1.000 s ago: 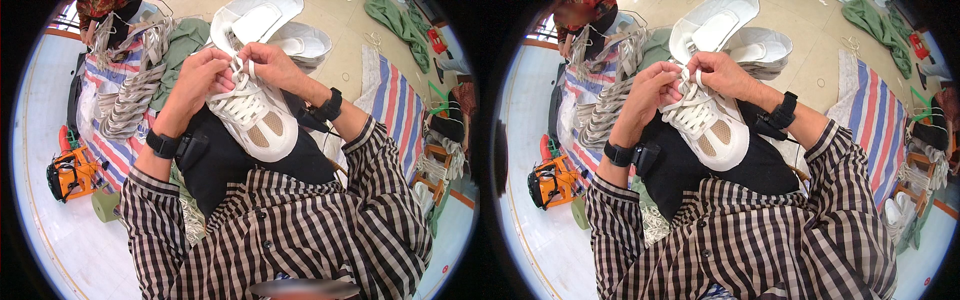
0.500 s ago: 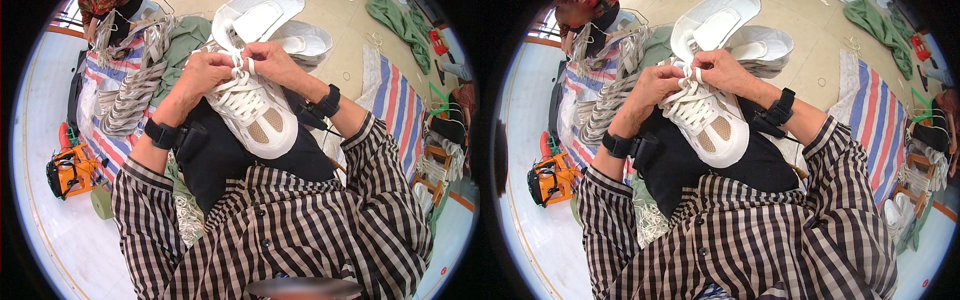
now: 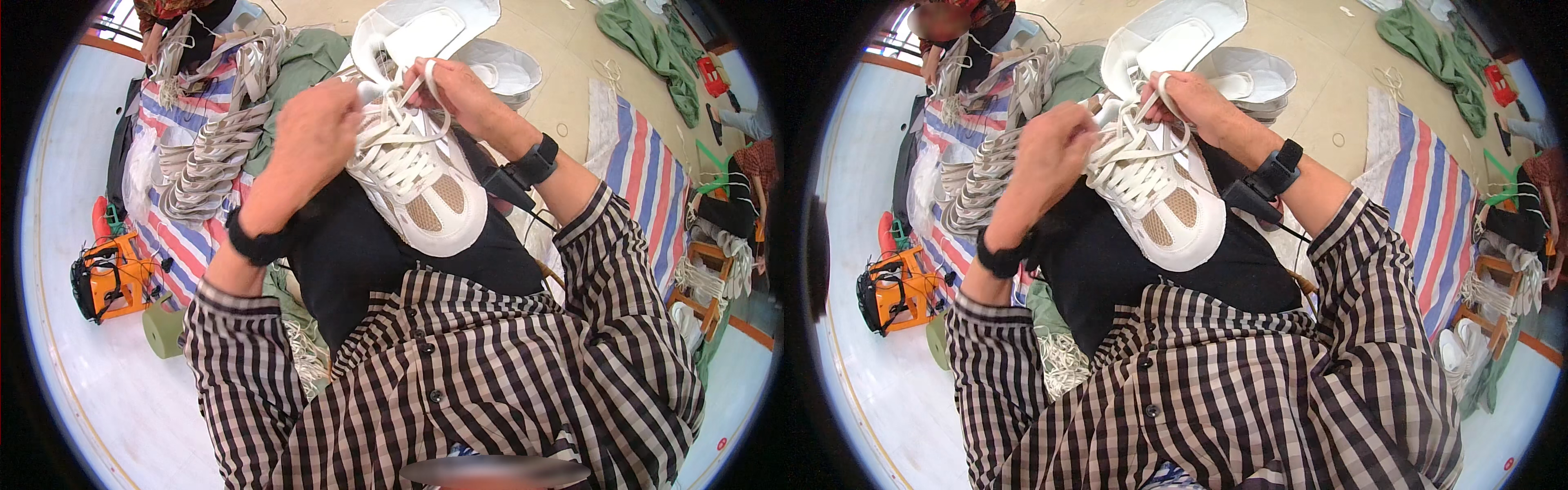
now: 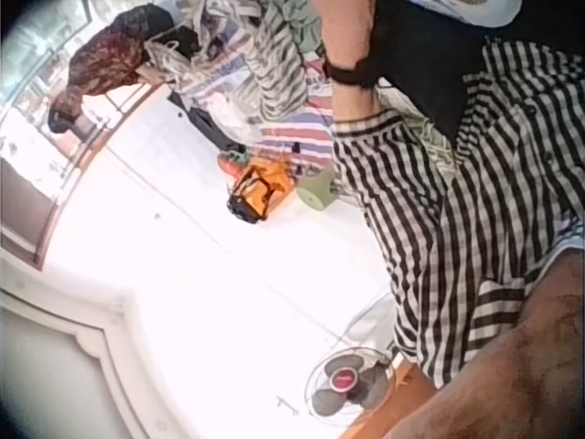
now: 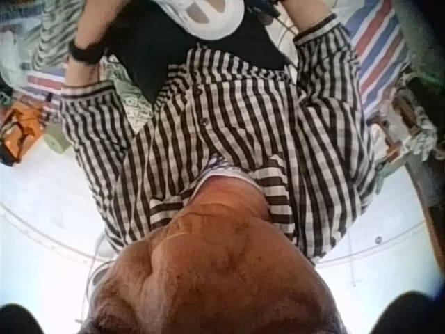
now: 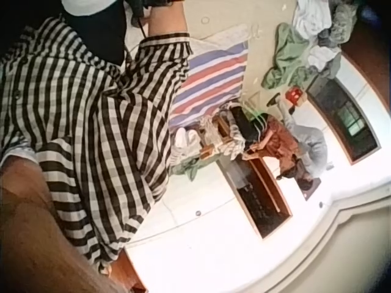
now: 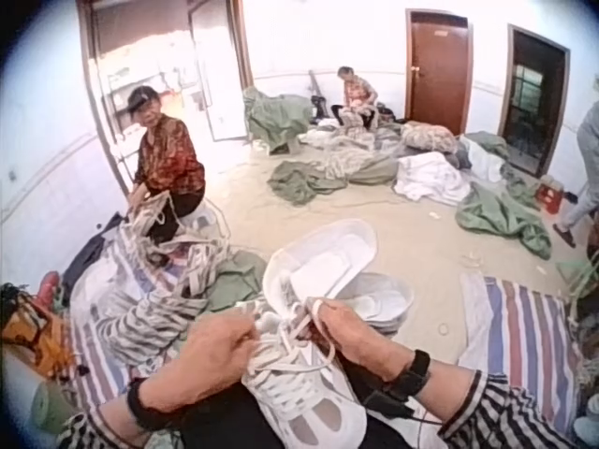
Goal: Lacing a white and tan athletic shoe while seated.
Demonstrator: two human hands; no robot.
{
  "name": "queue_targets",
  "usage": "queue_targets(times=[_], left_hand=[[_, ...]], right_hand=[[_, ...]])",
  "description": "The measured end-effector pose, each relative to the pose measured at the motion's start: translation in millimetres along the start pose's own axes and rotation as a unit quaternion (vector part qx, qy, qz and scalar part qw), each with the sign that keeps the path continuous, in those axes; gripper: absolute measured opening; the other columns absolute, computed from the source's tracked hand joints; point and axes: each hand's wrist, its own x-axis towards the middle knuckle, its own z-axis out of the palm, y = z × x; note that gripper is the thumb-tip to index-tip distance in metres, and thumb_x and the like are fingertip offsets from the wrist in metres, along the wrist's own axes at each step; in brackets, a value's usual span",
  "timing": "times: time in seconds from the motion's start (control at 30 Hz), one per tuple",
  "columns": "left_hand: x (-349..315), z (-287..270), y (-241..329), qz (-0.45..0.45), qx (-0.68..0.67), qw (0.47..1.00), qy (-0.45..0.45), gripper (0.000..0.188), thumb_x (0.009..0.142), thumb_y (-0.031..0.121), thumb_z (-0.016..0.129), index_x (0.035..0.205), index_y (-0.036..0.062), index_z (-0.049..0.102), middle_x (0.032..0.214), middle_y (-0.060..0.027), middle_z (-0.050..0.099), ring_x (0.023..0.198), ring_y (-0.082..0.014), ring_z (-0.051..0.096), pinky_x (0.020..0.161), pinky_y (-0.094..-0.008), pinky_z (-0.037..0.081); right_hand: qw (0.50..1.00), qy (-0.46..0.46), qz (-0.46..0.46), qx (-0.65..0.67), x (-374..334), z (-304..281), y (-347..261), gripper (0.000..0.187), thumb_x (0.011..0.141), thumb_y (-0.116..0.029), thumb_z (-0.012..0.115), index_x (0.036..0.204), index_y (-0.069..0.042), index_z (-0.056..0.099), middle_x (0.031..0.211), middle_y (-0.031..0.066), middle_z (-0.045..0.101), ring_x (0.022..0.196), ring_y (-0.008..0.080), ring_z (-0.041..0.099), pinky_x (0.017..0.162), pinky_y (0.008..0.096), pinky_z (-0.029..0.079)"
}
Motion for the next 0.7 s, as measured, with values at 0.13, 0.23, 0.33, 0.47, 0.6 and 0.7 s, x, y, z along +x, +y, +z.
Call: queue_targets(times=[0.13, 0.23, 0.33, 0.47, 0.6, 0.7], left_hand=[[-47, -43, -21, -0.104, -0.054, 0.992, -0.041, 0.009, 0.078, 0.006, 0.06, 0.078, -0.0011, 0.056, 0.065, -0.0065, 0.049, 0.061, -0.0151, 0.048, 0.056, -0.0291, 0.038], [-108, -69, -41, -0.268, -0.157, 0.949, -0.047, 0.006, 0.08, 0.003, 0.059, 0.078, -0.0013, 0.057, 0.067, -0.0026, 0.053, 0.059, -0.0095, 0.049, 0.055, -0.0246, 0.037], [-152, -74, -44, -0.354, -0.194, 0.914, -0.036, 0.004, 0.083, 0.001, 0.057, 0.08, -0.0009, 0.057, 0.069, -0.0004, 0.054, 0.061, -0.0068, 0.049, 0.056, -0.022, 0.038], [-176, -81, -40, -0.375, -0.208, 0.903, -0.016, 0.003, 0.084, -0.001, 0.056, 0.081, -0.0002, 0.057, 0.07, -0.0001, 0.055, 0.062, -0.007, 0.051, 0.058, -0.0214, 0.041], [-192, -81, -55, -0.392, -0.249, 0.886, -0.003, 0.005, 0.086, -0.003, 0.056, 0.083, 0.0008, 0.057, 0.071, 0.0004, 0.055, 0.063, -0.0068, 0.052, 0.059, -0.0213, 0.042], [-195, -72, -59, -0.382, -0.251, 0.889, -0.013, 0.004, 0.086, -0.002, 0.056, 0.083, 0.0005, 0.057, 0.072, 0.0003, 0.055, 0.063, -0.0068, 0.052, 0.059, -0.0215, 0.043]], right_hand=[[0.998, 0.019, 0.03, 0.046, -4, -14, 3, 0.034, 0.097, -0.032, 0.045, 0.091, -0.004, 0.063, 0.08, 0.004, 0.063, 0.072, 0.0109, 0.057, 0.067, 0.0233, 0.046], [0.999, 0.031, 0.0, 0.04, -6, 1, 4, 0.032, 0.097, -0.028, 0.047, 0.091, -0.002, 0.063, 0.08, 0.0041, 0.064, 0.07, 0.01, 0.056, 0.066, 0.0231, 0.045], [0.987, 0.054, -0.104, -0.107, -11, 15, 6, 0.029, 0.096, -0.023, 0.048, 0.089, 0.001, 0.062, 0.077, 0.0034, 0.063, 0.069, 0.008, 0.054, 0.065, 0.0226, 0.045], [0.974, 0.037, -0.143, -0.172, -12, 20, 4, 0.022, 0.092, -0.018, 0.054, 0.084, 0.001, 0.06, 0.07, 0.0, 0.057, 0.068, 0.006, 0.049, 0.062, 0.0228, 0.042], [0.954, 0.014, -0.108, -0.278, -20, 16, 0, 0.015, 0.09, -0.016, 0.058, 0.091, -0.001, 0.06, 0.078, -0.0021, 0.058, 0.076, 0.0057, 0.05, 0.07, 0.0229, 0.042], [0.952, -0.009, -0.113, -0.282, -26, 8, -2, 0.016, 0.088, -0.017, 0.059, 0.093, -0.002, 0.06, 0.083, -0.0019, 0.058, 0.078, 0.0063, 0.051, 0.074, 0.023, 0.043]])
